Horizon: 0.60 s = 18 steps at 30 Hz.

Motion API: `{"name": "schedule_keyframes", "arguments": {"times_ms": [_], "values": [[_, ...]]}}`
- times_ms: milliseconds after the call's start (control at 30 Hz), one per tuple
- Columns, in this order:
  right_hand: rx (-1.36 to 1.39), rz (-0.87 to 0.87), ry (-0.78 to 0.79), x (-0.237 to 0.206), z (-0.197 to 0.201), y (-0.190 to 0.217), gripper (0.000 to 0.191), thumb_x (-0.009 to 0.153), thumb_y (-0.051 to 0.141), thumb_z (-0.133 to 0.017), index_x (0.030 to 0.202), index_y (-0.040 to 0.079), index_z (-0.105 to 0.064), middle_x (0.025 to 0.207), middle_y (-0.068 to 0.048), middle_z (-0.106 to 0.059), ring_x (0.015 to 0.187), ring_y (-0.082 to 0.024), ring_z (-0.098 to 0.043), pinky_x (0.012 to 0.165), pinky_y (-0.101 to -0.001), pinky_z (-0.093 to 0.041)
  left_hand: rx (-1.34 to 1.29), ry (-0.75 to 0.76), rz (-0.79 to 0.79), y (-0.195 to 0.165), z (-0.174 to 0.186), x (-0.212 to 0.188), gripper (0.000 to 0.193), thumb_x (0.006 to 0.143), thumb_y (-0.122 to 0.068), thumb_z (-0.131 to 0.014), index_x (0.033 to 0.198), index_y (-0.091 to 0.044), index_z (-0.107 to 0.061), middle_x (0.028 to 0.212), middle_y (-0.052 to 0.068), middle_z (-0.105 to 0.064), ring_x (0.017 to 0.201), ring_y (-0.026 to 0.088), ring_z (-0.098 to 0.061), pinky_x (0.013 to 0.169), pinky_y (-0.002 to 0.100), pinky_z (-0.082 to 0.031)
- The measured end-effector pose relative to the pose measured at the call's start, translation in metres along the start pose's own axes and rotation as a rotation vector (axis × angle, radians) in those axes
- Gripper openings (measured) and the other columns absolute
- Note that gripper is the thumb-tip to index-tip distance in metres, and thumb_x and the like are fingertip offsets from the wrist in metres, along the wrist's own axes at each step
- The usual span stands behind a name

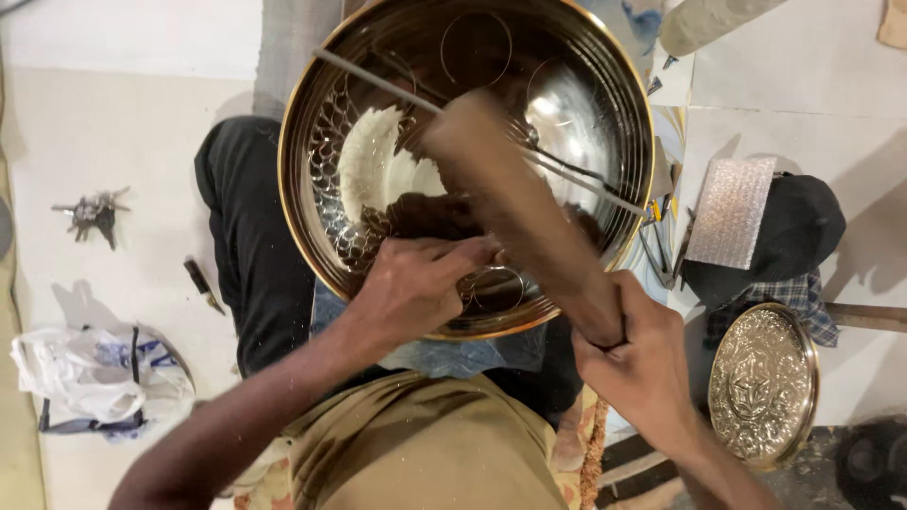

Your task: The person uses a wooden mallet to repeatedly strike a metal plate resting on their lap. They hold a small metal tool against the plate's surface and tap it with the mallet to create a patterned texture.

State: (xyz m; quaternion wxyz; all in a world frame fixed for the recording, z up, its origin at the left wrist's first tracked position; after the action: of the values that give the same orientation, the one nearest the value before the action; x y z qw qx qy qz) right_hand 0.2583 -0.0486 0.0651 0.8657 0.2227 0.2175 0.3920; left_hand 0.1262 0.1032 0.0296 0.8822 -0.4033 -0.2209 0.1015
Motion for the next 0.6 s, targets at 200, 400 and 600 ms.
{"name": "schedule_keyframes", "arguments": {"times_ms": [200,400,600], "values": [[-0.173,0.1,0.219,0.018,0.011,0.021,0.046,0.067,0.015,-0.07,0.108,0.004,-0.054,0.07,-0.017,-0.063,0.061,-0.036,-0.064,0.056,-0.0458,-0.051,0.002,-0.114,0.134,0.008,0.0,-0.015,0.049,0.072,0.011,-0.06,0.118,-0.005,-0.066,0.085,0.015,-0.074,0.074,0.031,-0.074,0.061,0.039,-0.059],[-0.325,0.165,0.301,0.033,0.01,0.046,0.041,0.064,0.012,-0.07,0.1,0.004,-0.052,0.077,-0.017,-0.064,0.06,-0.04,-0.066,0.054,-0.0498,-0.05,-0.013,-0.235,0.154,0.008,0.004,-0.024,0.045,0.073,0.01,-0.059,0.114,-0.009,-0.061,0.093,0.016,-0.074,0.077,0.028,-0.074,0.067,0.035,-0.062],[-0.338,0.183,0.33,0.037,0.012,0.059,0.05,0.063,0.014,-0.075,0.106,0.005,-0.052,0.075,-0.019,-0.065,0.061,-0.04,-0.067,0.057,-0.0499,-0.051,-0.015,-0.223,0.184,0.015,-0.001,-0.032,0.045,0.072,0.011,-0.06,0.115,-0.001,-0.067,0.078,0.015,-0.069,0.067,0.03,-0.069,0.06,0.039,-0.057]]}}
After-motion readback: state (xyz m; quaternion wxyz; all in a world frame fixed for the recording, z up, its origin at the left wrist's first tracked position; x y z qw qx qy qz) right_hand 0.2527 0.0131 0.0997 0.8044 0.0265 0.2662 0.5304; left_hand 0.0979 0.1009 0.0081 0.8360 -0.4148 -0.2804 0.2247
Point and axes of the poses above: each hand's wrist, its own x-axis towards the middle knuckle, its own z-axis out of the back of the hand, y = z × x, the point moved 10 cm from there along x, towards the middle knuckle
